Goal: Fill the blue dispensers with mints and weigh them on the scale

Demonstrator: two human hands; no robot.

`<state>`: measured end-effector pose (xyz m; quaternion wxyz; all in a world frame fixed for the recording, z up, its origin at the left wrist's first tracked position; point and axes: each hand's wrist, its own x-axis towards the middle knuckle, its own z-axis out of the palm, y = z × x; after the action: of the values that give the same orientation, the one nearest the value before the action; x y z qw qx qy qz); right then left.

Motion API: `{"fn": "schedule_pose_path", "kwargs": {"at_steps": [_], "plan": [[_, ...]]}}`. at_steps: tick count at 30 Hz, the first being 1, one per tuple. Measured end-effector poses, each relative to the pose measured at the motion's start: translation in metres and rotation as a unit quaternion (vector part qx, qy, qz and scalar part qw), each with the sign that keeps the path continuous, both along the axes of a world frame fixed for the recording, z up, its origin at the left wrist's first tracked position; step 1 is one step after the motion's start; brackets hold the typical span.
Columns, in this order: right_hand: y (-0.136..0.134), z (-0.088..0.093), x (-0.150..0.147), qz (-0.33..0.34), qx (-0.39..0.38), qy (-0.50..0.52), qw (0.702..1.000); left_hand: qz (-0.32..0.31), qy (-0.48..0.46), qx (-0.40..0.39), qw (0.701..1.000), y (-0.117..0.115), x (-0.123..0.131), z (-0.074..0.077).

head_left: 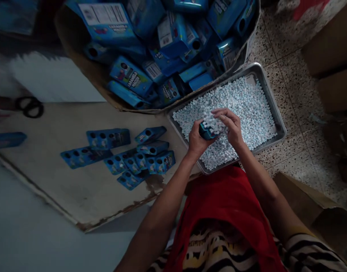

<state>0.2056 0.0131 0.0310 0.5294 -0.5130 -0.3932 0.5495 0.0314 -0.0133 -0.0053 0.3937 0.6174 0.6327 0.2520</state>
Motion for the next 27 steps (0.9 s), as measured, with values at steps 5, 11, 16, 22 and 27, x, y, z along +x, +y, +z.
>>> {"fn": "schedule_pose_path", "kwargs": {"at_steps": [5,11,16,22,27], "plan": [[-0.004,0.026,-0.014,0.027,0.064,-0.11,0.992,0.03,-0.049,0.018,0.998,-0.004,0.008,-0.01],[-0.01,0.012,-0.014,0.006,0.06,-0.066,0.996,0.014,-0.022,-0.031,0.999,-0.003,0.001,-0.01],[0.006,-0.018,0.02,-0.016,0.024,-0.188,0.982,-0.038,-0.068,-0.001,0.997,-0.003,-0.023,-0.008],[0.076,-0.072,-0.013,0.28,0.184,-0.406,0.85,0.0,-0.072,0.012,0.997,-0.016,-0.056,-0.017],[0.085,-0.086,-0.042,0.428,0.252,-0.497,0.712,-0.023,-0.043,-0.061,0.997,-0.022,-0.061,-0.019]]}}
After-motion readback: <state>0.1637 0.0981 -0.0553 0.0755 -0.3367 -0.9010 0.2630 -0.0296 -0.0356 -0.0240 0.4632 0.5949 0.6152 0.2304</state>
